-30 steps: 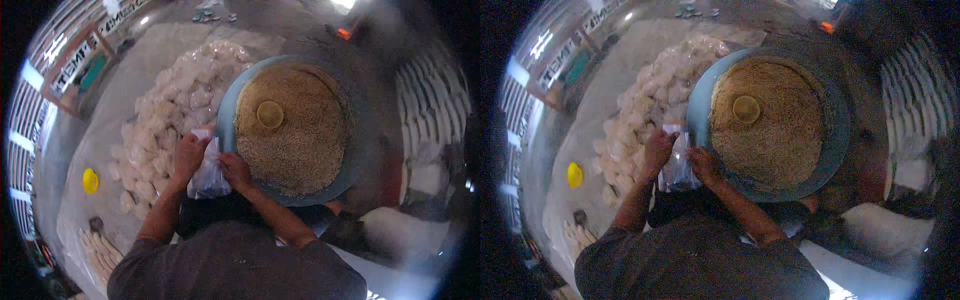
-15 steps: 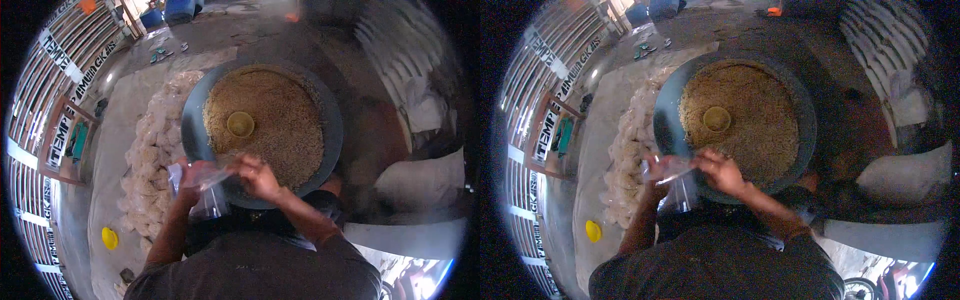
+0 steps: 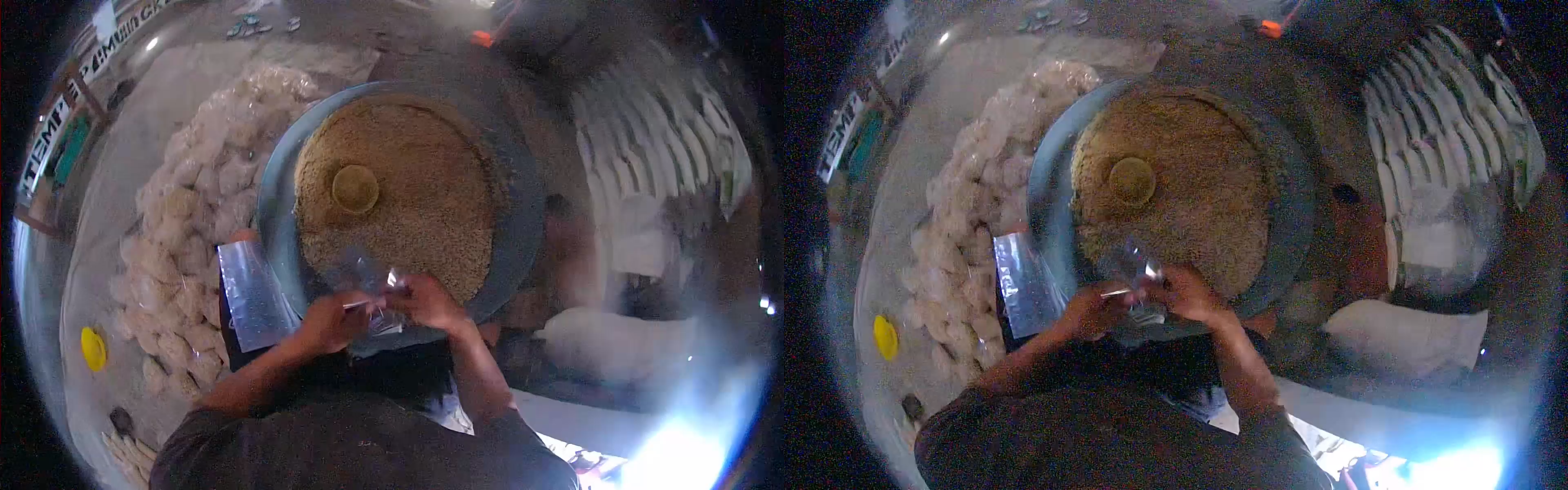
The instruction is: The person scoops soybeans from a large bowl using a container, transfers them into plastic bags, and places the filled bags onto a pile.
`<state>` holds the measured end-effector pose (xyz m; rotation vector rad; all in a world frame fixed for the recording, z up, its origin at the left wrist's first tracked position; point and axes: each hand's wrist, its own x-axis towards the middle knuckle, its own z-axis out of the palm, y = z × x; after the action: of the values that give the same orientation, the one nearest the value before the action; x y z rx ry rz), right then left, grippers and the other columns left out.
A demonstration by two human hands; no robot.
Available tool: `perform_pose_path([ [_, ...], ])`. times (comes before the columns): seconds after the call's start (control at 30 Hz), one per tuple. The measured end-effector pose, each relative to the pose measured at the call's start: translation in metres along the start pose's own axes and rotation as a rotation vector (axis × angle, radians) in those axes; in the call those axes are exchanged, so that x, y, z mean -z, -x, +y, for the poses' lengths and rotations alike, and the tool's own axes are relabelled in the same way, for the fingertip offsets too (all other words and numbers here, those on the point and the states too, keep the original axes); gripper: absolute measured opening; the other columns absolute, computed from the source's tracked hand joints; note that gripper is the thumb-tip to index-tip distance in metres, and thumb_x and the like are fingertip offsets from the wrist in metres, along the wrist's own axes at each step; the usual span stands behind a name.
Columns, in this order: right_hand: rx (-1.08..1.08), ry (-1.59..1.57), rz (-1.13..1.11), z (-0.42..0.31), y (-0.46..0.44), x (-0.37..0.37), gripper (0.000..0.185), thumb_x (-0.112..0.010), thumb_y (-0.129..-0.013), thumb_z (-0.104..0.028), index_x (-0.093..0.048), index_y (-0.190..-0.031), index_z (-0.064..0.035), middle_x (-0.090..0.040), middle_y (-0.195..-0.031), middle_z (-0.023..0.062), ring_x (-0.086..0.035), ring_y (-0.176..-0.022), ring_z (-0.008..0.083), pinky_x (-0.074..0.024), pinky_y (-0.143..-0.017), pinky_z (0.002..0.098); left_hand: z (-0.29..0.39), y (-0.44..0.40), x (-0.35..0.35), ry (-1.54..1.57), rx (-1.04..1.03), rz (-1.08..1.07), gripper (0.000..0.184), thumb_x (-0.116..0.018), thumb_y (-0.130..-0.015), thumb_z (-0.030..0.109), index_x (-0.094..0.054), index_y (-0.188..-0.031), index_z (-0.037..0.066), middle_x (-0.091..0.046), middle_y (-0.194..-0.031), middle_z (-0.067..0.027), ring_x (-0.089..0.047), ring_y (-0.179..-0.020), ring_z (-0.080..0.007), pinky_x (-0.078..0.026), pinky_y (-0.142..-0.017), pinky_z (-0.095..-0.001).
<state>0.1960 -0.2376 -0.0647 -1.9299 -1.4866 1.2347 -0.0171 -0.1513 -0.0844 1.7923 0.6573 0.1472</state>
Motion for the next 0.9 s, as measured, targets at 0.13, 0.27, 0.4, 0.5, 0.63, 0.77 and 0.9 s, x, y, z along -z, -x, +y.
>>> perform_pose_path([
  [0.13, 0.070, -0.359, 0.194, 0.076, -0.145, -0.016, 0.045, -0.071, -0.090, -0.019, -0.057, -0.130, -0.0035, -0.068, -0.115, 0.0084, -0.066, -0.089, 0.0185, -0.0537, -0.081, 0.0345, -0.081, -0.008, -0.020, -0.094, 0.145, -0.077, 0.042, -0.049, -0.100, 0.040, -0.063, -0.088, 0.002, -0.063, -0.078, -0.0214, -0.065, -0.073, -0.0348, -0.047, -0.063, -0.0461],
  [0.27, -0.175, -0.499, 0.447, 0.144, -0.290, -0.034, 0.047, -0.068, -0.092, -0.023, -0.054, -0.132, -0.0035, -0.066, -0.118, 0.0095, -0.064, -0.093, 0.0203, -0.0530, -0.083, 0.0363, -0.111, -0.010, -0.028, 0.024, -0.251, 0.323, 0.014, -0.055, -0.094, 0.015, -0.060, -0.099, 0.002, -0.064, -0.085, -0.0205, -0.066, -0.081, -0.0385, -0.050, -0.070, -0.0448],
  [0.4, -0.200, -0.470, 0.739, 0.155, -0.356, -0.052, 0.050, -0.065, -0.093, -0.027, -0.051, -0.134, -0.0035, -0.063, -0.121, 0.0106, -0.063, -0.098, 0.0222, -0.0522, -0.085, 0.0381, -0.123, -0.011, -0.016, 0.208, 0.106, 0.249, 0.019, -0.063, -0.089, 0.014, -0.058, -0.104, 0.002, -0.065, -0.088, -0.0189, -0.066, -0.081, -0.0383, -0.052, -0.070, -0.0447],
  [0.5, -0.060, -0.519, 0.706, 0.128, -0.354, -0.024, 0.052, -0.063, -0.093, -0.029, -0.049, -0.136, -0.0035, -0.061, -0.123, 0.0115, -0.061, -0.101, 0.0236, -0.0517, -0.086, 0.0395, -0.127, -0.015, -0.015, 0.371, 0.298, 0.142, 0.020, -0.063, -0.091, 0.019, -0.059, -0.103, 0.003, -0.065, -0.088, -0.0175, -0.065, -0.080, -0.0373, -0.051, -0.071, -0.0450],
  [0.63, 0.023, -0.570, 0.471, 0.096, -0.322, 0.007, 0.054, -0.060, -0.095, -0.033, -0.046, -0.138, -0.0035, -0.059, -0.126, 0.0126, -0.059, -0.106, 0.0254, -0.0509, -0.088, 0.0414, -0.087, -0.022, 0.021, 0.120, 0.077, 0.096, 0.022, -0.058, -0.095, 0.023, -0.063, -0.102, 0.003, -0.065, -0.092, -0.0180, -0.065, -0.086, -0.0365, -0.051, -0.076, -0.0456],
  [0.77, -0.079, -0.606, 0.462, 0.126, -0.301, -0.031, 0.057, -0.057, -0.096, -0.037, -0.043, -0.140, -0.0036, -0.056, -0.129, 0.0137, -0.057, -0.110, 0.0273, -0.0502, -0.090, 0.0432, -0.081, -0.022, 0.026, 0.247, 0.194, 0.004, 0.028, -0.055, -0.098, 0.027, -0.064, -0.106, 0.002, -0.064, -0.097, -0.0202, -0.064, -0.091, -0.0356, -0.051, -0.081, -0.0447],
  [0.9, -0.209, -0.779, 0.492, 0.167, -0.329, -0.075, 0.060, -0.054, -0.097, -0.040, -0.040, -0.142, -0.0036, -0.054, -0.132, 0.0149, -0.056, -0.114, 0.0291, -0.0495, -0.092, 0.0451, -0.079, -0.016, 0.026, 0.164, 0.375, -0.037, 0.030, -0.055, -0.098, 0.030, -0.059, -0.101, 0.001, -0.063, -0.097, -0.0224, -0.064, -0.090, -0.0353, -0.049, -0.078, -0.0474],
])
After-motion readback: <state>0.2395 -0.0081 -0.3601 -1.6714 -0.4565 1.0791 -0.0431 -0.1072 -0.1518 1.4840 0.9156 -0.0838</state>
